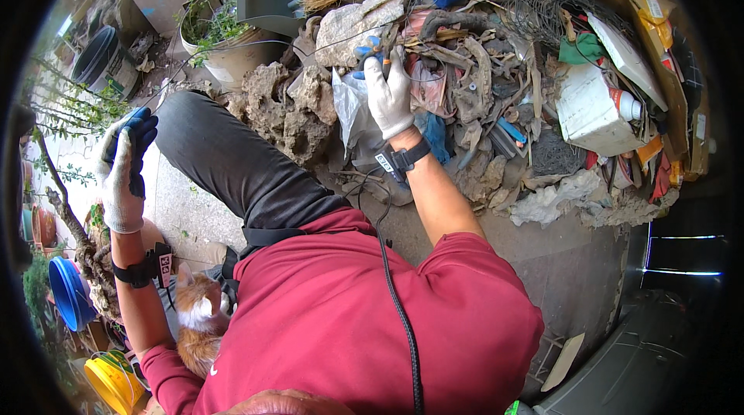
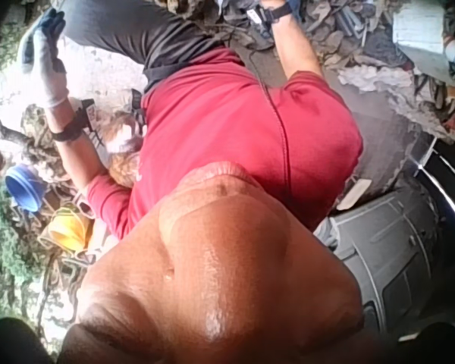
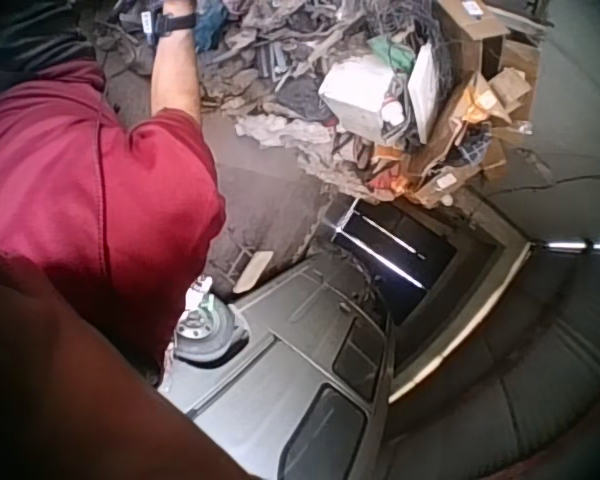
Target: The person prunes a potted bonsai tree using hand shears, cutting small branches and leaves while seated on the ground. A cat sits on the person's lap and is briefly petted during the task.
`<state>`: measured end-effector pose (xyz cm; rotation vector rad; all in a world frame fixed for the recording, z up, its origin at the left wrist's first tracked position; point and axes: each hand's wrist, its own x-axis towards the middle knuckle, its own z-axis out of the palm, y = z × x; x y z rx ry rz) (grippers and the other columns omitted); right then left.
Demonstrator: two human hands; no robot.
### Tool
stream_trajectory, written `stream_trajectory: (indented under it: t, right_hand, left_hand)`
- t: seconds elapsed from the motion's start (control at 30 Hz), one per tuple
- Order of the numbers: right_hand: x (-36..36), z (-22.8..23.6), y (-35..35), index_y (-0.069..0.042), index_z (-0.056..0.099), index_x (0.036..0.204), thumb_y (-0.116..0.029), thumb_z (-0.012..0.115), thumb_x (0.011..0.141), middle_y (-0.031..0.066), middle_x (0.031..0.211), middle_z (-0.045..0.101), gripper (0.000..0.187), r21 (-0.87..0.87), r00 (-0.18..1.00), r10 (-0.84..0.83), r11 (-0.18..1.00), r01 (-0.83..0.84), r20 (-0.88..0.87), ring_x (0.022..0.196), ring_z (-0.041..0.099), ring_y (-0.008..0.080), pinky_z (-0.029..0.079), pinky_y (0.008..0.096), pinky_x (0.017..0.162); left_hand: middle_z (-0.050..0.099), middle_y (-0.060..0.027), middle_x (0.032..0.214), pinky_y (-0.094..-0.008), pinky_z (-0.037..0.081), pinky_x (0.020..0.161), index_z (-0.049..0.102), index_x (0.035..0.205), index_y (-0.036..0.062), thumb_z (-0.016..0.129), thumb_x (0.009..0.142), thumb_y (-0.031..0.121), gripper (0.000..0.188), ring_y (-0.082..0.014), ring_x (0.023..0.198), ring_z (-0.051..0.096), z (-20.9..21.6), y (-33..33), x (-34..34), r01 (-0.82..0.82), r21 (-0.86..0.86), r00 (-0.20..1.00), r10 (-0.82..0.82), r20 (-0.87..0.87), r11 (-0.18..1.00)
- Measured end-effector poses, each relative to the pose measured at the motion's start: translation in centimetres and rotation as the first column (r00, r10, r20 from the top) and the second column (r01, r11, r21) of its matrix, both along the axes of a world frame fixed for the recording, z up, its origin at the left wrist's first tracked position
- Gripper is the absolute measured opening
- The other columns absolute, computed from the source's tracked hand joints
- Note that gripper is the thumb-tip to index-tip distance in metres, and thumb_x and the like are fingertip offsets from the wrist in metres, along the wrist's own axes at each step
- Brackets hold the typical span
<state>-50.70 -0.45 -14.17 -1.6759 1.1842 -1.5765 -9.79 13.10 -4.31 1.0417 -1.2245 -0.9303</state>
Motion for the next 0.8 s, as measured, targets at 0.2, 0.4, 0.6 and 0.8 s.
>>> stream_trajectory:
  t: [0.2,0.4,0.6,0.8]
  right_hand:
    - [-0.1,-0.7,-0.4,0.000,0.063,0.125,-0.019,0.054,0.107,-0.0001,0.093,0.063,0.027,-0.069,0.999,0.033,0.997,-0.034,-0.023,0.071,0.056,0.0070,0.052,0.0249,0.066]
    - [-0.4,-1.5,-0.7,0.000,0.061,0.129,-0.018,0.055,0.107,0.0009,0.098,0.066,0.029,-0.033,0.999,0.040,0.999,-0.041,-0.004,0.079,0.063,0.0087,0.055,0.0256,0.069]
    - [-0.8,-2.0,-1.7,0.000,0.061,0.130,-0.017,0.055,0.107,0.0033,0.104,0.069,0.029,-0.034,0.997,0.027,0.999,-0.025,0.079,0.077,0.066,0.0101,0.056,0.0250,0.067]
    - [-0.9,-2.4,-1.8,0.000,0.061,0.130,-0.016,0.054,0.107,0.0037,0.106,0.070,0.029,-0.012,1.000,-0.013,1.000,0.013,0.017,0.078,0.065,0.0099,0.058,0.0256,0.070]
  left_hand:
    - [0.065,-0.0201,0.132,-0.0426,0.050,0.108,0.059,0.132,-0.0059,0.051,0.108,0.019,0.036,-0.0286,0.121,0.065,-0.1,0.0,0.1,0.013,0.000,1.000,-0.013,-0.008,1.000]
    - [0.065,-0.0201,0.131,-0.0421,0.051,0.107,0.060,0.131,-0.0067,0.051,0.109,0.019,0.036,-0.0285,0.120,0.066,0.0,0.1,-0.1,-0.007,0.013,1.000,0.007,-0.011,1.000]
    - [0.066,-0.0204,0.130,-0.0414,0.051,0.107,0.060,0.130,-0.0075,0.050,0.109,0.019,0.036,-0.0282,0.119,0.066,0.1,0.1,-0.2,-0.007,0.011,1.000,0.007,-0.009,1.000]
    - [0.066,-0.0204,0.129,-0.0415,0.051,0.107,0.060,0.130,-0.0079,0.050,0.108,0.020,0.036,-0.0280,0.118,0.066,0.1,0.2,-0.3,-0.021,0.012,1.000,0.021,-0.001,1.000]
